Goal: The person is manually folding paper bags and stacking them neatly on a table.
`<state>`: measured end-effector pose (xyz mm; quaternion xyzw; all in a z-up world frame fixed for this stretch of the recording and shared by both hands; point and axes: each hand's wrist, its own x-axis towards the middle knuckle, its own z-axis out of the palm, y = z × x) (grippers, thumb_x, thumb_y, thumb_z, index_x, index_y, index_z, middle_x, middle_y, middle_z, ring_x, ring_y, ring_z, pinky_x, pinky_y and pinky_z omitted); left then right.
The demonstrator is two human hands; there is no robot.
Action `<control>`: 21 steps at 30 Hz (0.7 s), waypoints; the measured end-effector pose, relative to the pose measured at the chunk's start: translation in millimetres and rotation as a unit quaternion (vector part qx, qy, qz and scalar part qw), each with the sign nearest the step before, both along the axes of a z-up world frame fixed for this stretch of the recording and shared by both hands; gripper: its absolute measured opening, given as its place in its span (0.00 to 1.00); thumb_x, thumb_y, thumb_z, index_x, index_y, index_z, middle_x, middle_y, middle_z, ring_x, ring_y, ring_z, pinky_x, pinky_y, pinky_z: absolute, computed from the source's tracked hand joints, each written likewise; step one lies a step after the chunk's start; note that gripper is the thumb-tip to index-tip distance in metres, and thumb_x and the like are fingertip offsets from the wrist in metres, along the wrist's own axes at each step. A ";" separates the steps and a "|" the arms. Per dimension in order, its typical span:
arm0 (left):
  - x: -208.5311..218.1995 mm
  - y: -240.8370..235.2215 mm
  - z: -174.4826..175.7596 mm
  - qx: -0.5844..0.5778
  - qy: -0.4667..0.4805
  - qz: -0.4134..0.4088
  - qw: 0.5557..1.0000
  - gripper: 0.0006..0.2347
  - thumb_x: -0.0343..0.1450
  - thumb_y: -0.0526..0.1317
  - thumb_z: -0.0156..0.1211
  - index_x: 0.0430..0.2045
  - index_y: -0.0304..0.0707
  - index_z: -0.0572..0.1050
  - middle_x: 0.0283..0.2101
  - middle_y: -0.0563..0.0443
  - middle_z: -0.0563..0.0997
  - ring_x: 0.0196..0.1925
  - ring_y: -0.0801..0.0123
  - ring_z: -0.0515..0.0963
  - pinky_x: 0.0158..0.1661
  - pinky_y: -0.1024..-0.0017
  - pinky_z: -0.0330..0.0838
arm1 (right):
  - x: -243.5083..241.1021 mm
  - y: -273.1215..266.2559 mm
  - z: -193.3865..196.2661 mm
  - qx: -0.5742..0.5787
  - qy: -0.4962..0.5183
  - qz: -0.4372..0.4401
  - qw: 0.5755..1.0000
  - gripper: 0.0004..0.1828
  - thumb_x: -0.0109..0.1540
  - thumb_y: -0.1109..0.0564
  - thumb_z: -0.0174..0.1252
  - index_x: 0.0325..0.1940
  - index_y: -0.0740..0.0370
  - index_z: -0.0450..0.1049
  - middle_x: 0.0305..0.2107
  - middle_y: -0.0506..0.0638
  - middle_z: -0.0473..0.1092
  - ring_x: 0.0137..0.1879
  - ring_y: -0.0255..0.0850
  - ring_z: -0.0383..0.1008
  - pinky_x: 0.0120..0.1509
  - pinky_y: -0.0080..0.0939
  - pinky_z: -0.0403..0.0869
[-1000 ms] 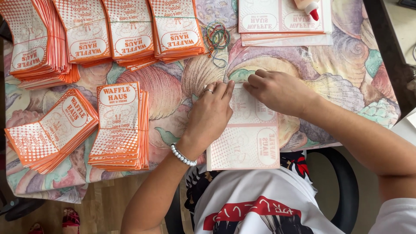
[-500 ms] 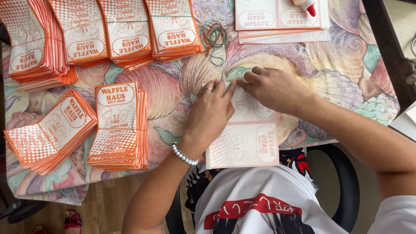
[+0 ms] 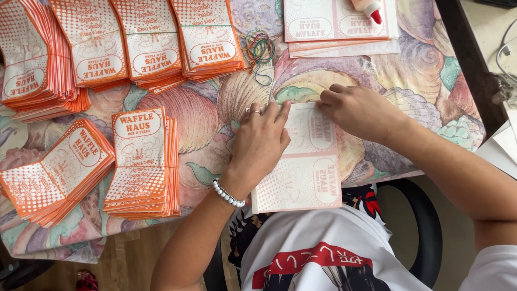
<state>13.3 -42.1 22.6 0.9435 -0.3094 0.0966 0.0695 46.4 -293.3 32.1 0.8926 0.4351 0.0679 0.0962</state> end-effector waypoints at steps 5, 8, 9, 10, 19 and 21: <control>0.0 -0.6 1.9 -0.004 0.003 0.004 1.000 0.22 0.69 0.41 0.53 0.61 0.42 0.72 0.38 0.48 0.70 0.43 0.53 0.73 0.36 0.57 0.83 | 3.6 3.4 7.1 -0.049 0.009 0.008 0.999 0.06 0.59 0.62 0.61 0.38 0.56 0.82 0.34 0.43 0.74 0.41 0.34 0.77 0.47 0.31 0.80; 0.3 -0.7 2.5 -0.006 0.004 0.003 1.000 0.22 0.69 0.41 0.52 0.61 0.44 0.72 0.37 0.48 0.70 0.42 0.53 0.74 0.35 0.57 0.83 | 3.3 7.1 12.7 -0.067 0.019 0.010 0.998 0.07 0.61 0.62 0.61 0.40 0.55 0.82 0.34 0.43 0.75 0.42 0.33 0.78 0.48 0.30 0.80; -0.1 -0.6 3.1 -0.006 0.004 0.005 1.000 0.22 0.69 0.41 0.52 0.61 0.44 0.72 0.37 0.48 0.70 0.42 0.53 0.74 0.35 0.57 0.83 | 3.6 7.3 12.9 -0.067 0.019 0.011 0.998 0.07 0.61 0.62 0.61 0.40 0.55 0.82 0.34 0.43 0.75 0.42 0.33 0.78 0.48 0.30 0.80; -0.3 -0.8 3.6 -0.006 0.002 0.006 1.000 0.22 0.69 0.41 0.52 0.60 0.45 0.73 0.37 0.48 0.70 0.42 0.53 0.74 0.34 0.57 0.83 | 3.8 7.2 13.2 -0.072 0.024 0.012 0.997 0.06 0.60 0.62 0.62 0.40 0.56 0.82 0.34 0.44 0.76 0.42 0.34 0.78 0.47 0.30 0.80; 0.0 -3.0 3.5 0.015 -0.012 0.011 1.000 0.21 0.70 0.42 0.52 0.61 0.50 0.72 0.35 0.50 0.69 0.40 0.55 0.74 0.37 0.57 0.82 | -0.7 23.6 45.7 -0.088 0.057 -0.008 0.994 0.12 0.60 0.62 0.62 0.47 0.55 0.81 0.34 0.45 0.79 0.43 0.35 0.80 0.48 0.33 0.81; -0.8 -3.6 1.6 0.020 -0.016 0.013 1.000 0.22 0.70 0.42 0.53 0.61 0.52 0.72 0.35 0.50 0.69 0.39 0.56 0.74 0.38 0.57 0.82 | 1.5 25.3 45.4 -0.094 0.054 -0.003 0.994 0.11 0.60 0.62 0.62 0.46 0.54 0.81 0.33 0.44 0.78 0.43 0.35 0.80 0.48 0.33 0.81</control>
